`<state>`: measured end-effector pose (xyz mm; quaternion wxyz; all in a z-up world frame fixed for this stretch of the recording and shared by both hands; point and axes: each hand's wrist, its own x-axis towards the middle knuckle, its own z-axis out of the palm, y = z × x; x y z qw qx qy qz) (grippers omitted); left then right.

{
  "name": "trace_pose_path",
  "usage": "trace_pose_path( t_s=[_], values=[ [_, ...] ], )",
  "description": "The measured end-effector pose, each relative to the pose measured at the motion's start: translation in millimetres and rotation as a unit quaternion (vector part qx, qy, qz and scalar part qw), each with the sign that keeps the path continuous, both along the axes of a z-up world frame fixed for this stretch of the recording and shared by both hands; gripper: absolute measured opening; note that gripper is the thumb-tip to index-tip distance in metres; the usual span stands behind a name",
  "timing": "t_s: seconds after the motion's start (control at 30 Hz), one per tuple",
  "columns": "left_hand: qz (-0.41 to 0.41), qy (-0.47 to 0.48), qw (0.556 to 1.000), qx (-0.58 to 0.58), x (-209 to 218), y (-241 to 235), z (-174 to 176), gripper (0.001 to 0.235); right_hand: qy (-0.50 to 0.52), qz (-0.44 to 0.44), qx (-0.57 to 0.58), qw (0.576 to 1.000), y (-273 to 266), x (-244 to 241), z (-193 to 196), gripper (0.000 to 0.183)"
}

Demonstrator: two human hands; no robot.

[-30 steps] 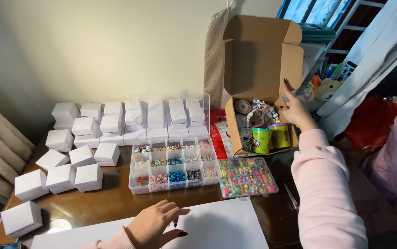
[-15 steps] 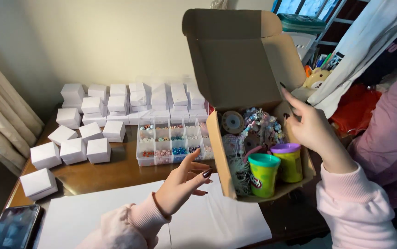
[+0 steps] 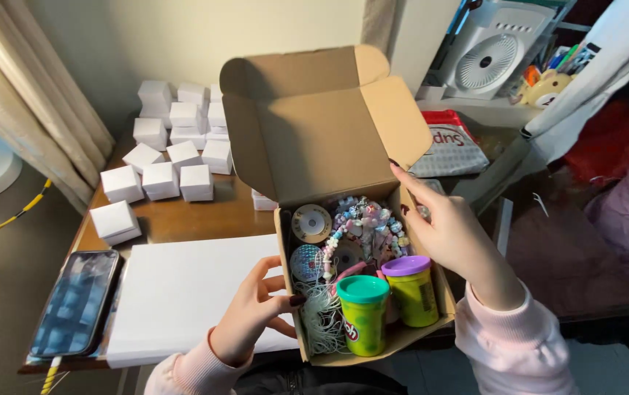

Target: Organize craft supplies in a cardboard box and untangle a length of white string.

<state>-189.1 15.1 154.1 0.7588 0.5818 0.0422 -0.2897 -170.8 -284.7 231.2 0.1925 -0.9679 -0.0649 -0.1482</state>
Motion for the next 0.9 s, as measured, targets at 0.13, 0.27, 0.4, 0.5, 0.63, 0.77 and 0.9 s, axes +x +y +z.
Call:
trace_pose_path(
  t_s=[0.13, 0.27, 0.4, 0.5, 0.63, 0.77, 0.9],
  values=[
    [0.024, -0.017, 1.000, -0.007, -7.1, 29.6, -32.0, 0.079, 0.032, 0.032, 0.109, 0.993, 13.3, -10.2, -21.8, 0.066],
    [0.047, -0.059, 0.996, -0.052, -9.6, 51.6, -54.6, 0.074, 0.005, 0.052, 0.268, 0.962, 24.1, -39.4, -35.1, 0.052],
    [0.039, -0.128, 0.986, -0.096, -4.9, 63.0, -62.4, 0.078, -0.117, 0.126, 0.258, 0.951, 33.5, -65.1, -47.8, 0.037],
    [0.035, -0.138, 0.986, -0.089, 0.3, 63.6, -68.6, 0.082, -0.114, 0.110, 0.169, 0.973, 38.6, -73.1, -54.0, 0.051],
    [0.032, -0.125, 0.989, -0.074, 2.9, 60.6, -74.9, 0.081, -0.085, 0.143, 0.143, 0.976, 46.0, -68.1, -62.2, 0.043],
    [0.038, -0.093, 0.994, -0.043, 5.1, 59.0, -78.5, 0.082, -0.109, 0.165, 0.149, 0.969, 51.6, -68.2, -62.7, 0.027],
    [0.049, -0.064, 0.996, -0.033, 6.6, 58.4, -79.7, 0.078, -0.143, 0.176, 0.155, 0.962, 50.9, -75.3, -71.5, 0.019]
  ],
)
